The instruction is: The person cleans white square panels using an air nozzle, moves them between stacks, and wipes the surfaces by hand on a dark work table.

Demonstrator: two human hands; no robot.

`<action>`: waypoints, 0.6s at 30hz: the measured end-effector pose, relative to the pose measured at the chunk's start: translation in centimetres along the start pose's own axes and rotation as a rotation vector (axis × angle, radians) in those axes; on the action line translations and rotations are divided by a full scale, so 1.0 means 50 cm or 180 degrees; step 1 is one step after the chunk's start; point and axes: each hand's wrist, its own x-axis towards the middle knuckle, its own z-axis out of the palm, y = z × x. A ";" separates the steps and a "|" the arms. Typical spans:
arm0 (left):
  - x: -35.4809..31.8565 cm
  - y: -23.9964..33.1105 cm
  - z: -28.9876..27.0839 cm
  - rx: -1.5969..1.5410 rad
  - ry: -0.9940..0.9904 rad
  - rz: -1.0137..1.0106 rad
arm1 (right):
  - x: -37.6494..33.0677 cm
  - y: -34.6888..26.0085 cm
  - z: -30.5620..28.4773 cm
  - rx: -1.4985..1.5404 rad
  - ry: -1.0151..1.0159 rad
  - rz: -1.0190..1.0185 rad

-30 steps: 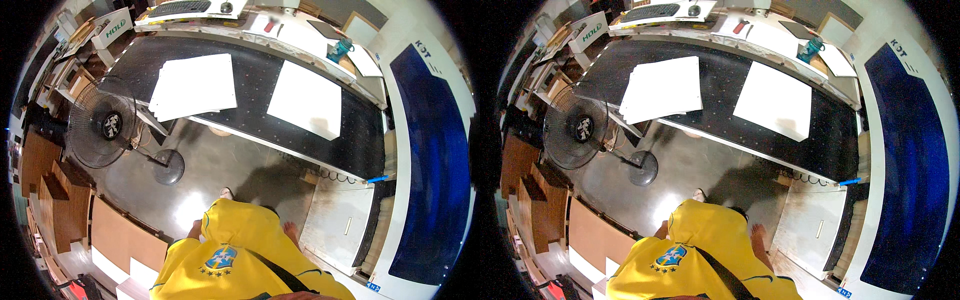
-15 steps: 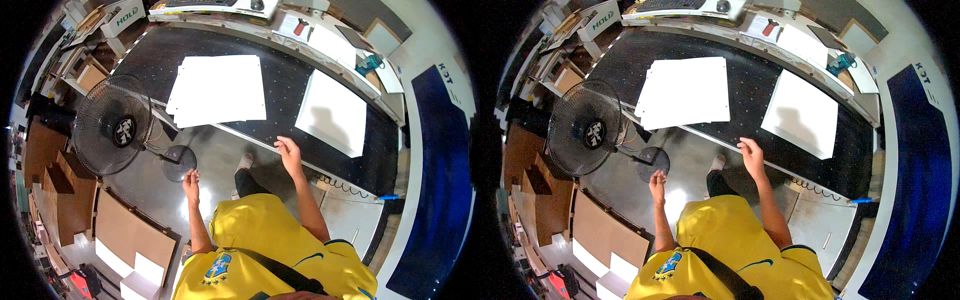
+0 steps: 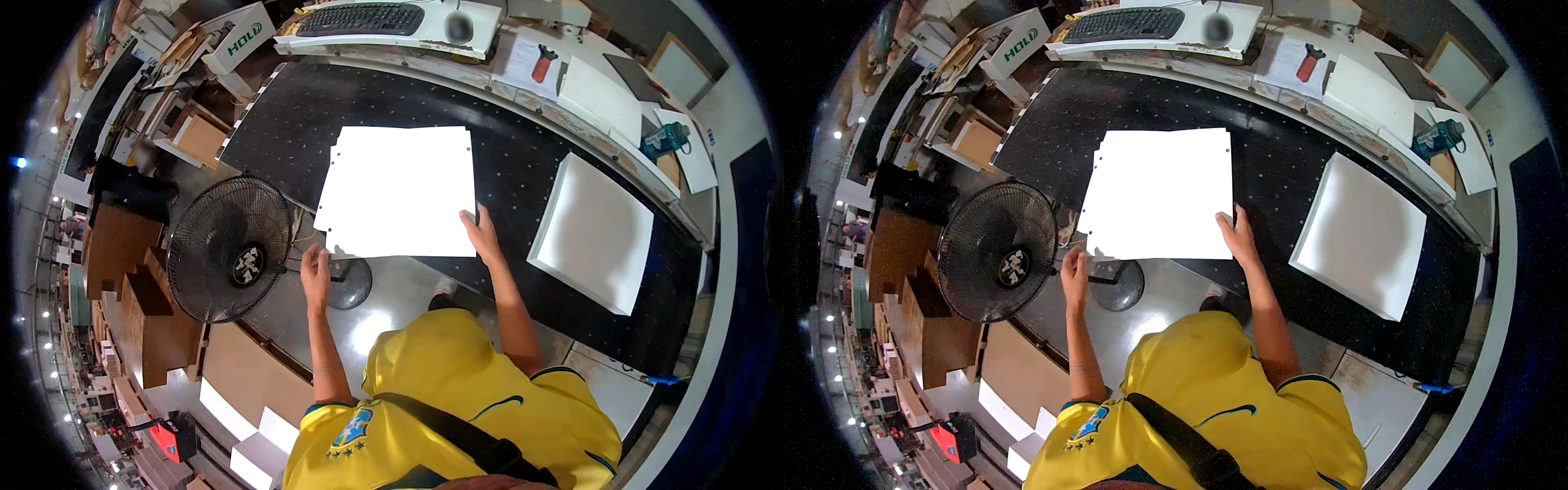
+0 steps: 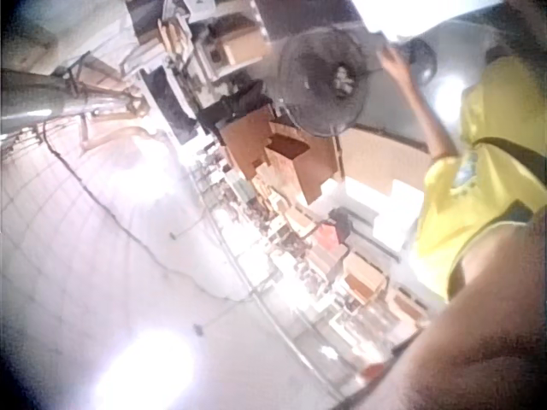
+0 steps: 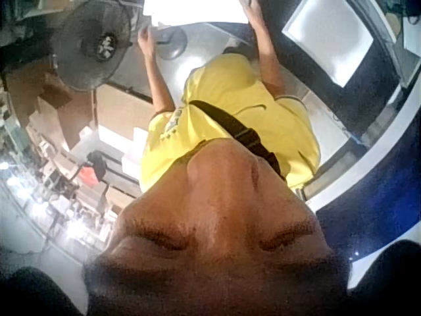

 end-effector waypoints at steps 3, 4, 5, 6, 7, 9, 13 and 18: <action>0.074 -0.011 0.037 0.0359 -0.0297 -0.0012 | 0.047 -0.003 0.010 0.0318 -0.0160 0.0195; 0.089 -0.014 0.039 0.0553 -0.0315 -0.0026 | 0.054 -0.011 0.016 0.0386 -0.0177 0.0299; 0.094 -0.017 0.049 0.0737 -0.0340 -0.0068 | 0.049 -0.047 0.011 0.0429 -0.0202 0.0420; 0.098 0.002 0.067 0.0910 -0.0398 -0.0091 | 0.050 -0.066 0.003 0.0468 -0.0189 0.0542; 0.106 0.021 0.074 0.0929 -0.0528 -0.0140 | 0.064 -0.059 0.005 0.0491 -0.0211 0.0619; 0.133 0.021 0.087 0.1068 -0.0514 -0.0235 | 0.097 -0.011 0.018 0.0594 -0.0209 0.0425; 0.165 -0.010 0.076 0.1113 -0.0547 -0.0569 | 0.117 -0.036 0.026 0.0745 -0.0298 0.0412; 0.164 0.039 0.092 0.1396 -0.0532 -0.0619 | 0.136 -0.066 0.026 0.0755 -0.0130 0.0500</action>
